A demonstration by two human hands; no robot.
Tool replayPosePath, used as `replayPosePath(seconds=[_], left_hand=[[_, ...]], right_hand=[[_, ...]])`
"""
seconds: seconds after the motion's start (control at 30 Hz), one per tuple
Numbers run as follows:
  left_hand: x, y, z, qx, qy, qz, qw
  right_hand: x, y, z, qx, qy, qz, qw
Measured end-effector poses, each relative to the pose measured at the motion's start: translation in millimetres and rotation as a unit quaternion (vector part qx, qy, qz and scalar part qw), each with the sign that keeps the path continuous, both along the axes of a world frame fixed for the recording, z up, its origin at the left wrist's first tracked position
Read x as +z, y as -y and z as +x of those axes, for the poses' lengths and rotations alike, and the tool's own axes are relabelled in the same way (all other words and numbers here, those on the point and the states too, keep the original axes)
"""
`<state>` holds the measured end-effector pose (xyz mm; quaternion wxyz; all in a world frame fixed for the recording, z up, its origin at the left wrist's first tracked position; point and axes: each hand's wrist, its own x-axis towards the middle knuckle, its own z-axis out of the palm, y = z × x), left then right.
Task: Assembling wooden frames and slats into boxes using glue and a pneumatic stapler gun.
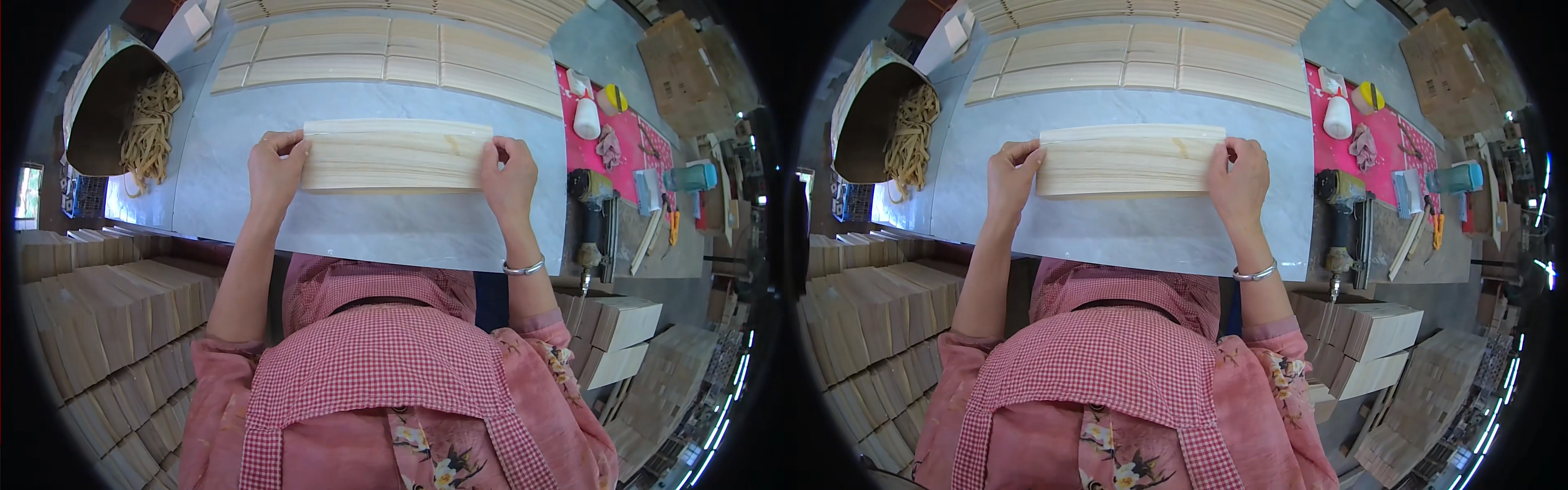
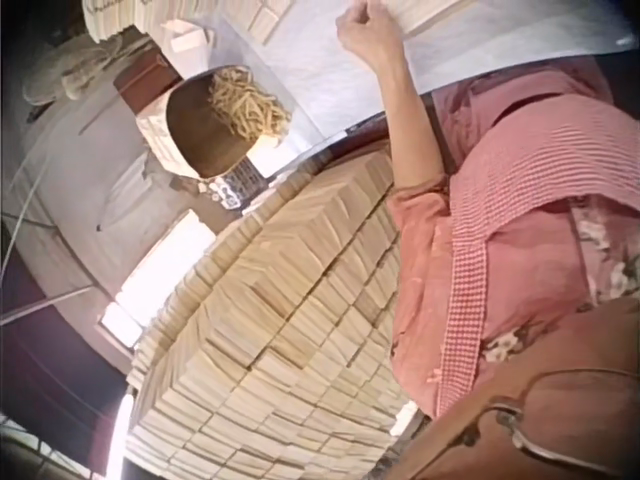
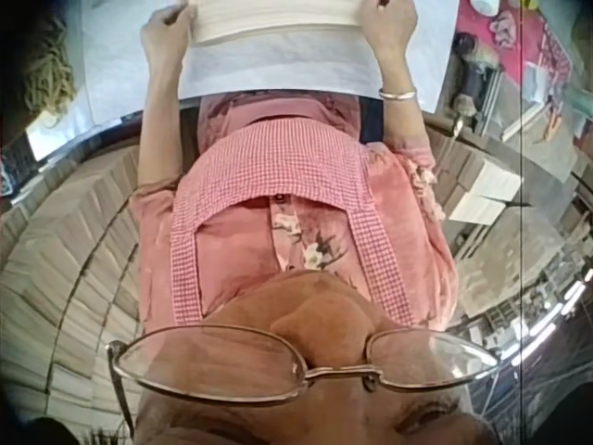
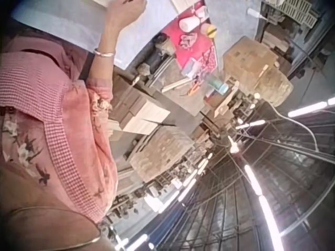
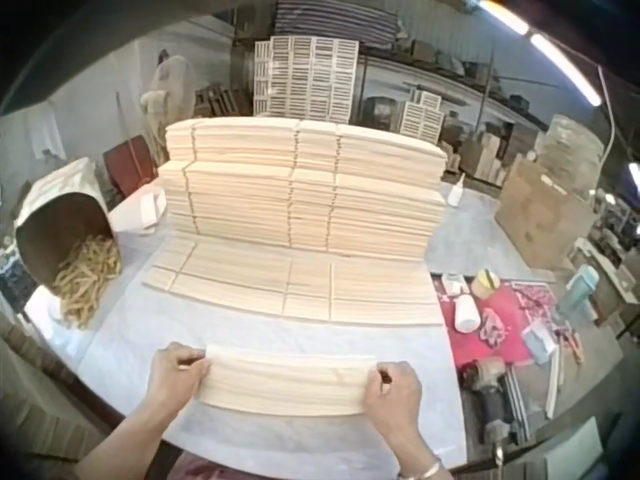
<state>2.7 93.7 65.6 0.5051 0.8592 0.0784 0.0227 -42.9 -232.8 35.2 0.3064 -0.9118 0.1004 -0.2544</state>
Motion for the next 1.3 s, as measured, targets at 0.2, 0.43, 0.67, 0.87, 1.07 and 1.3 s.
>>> replayPosePath(seconds=[0.2, 0.43, 0.67, 0.87, 1.07, 1.3], left_hand=[[2.4, 2.1, 0.1, -0.006, -0.003, 0.008, 1.000], [-0.3, 2.6, -3.9, 0.001, 0.010, -0.021, 1.000], [7.4, -9.5, 1.7, -0.034, -0.044, 0.010, 0.998], [8.2, -4.2, 1.2, -0.105, 0.137, 0.212, 0.962], [32.9, 97.8, -6.4, -0.361, 0.209, 0.254, 0.873], [14.6, 151.5, 9.1, -0.443, 0.158, 0.311, 0.826]], right_hand=[[-0.7, -8.7, -2.6, -0.010, 0.023, -0.053, 0.998], [1.5, -11.6, -3.3, -0.019, 0.026, -0.055, 0.998], [-5.0, 0.2, -4.8, 0.007, 0.040, 0.118, 0.992], [-1.8, 42.3, -11.9, 0.075, -0.121, 0.329, 0.933], [14.1, 56.4, -16.6, 0.119, -0.299, 0.365, 0.874], [1.7, 46.7, -24.6, 0.112, -0.249, -0.009, 0.962]])
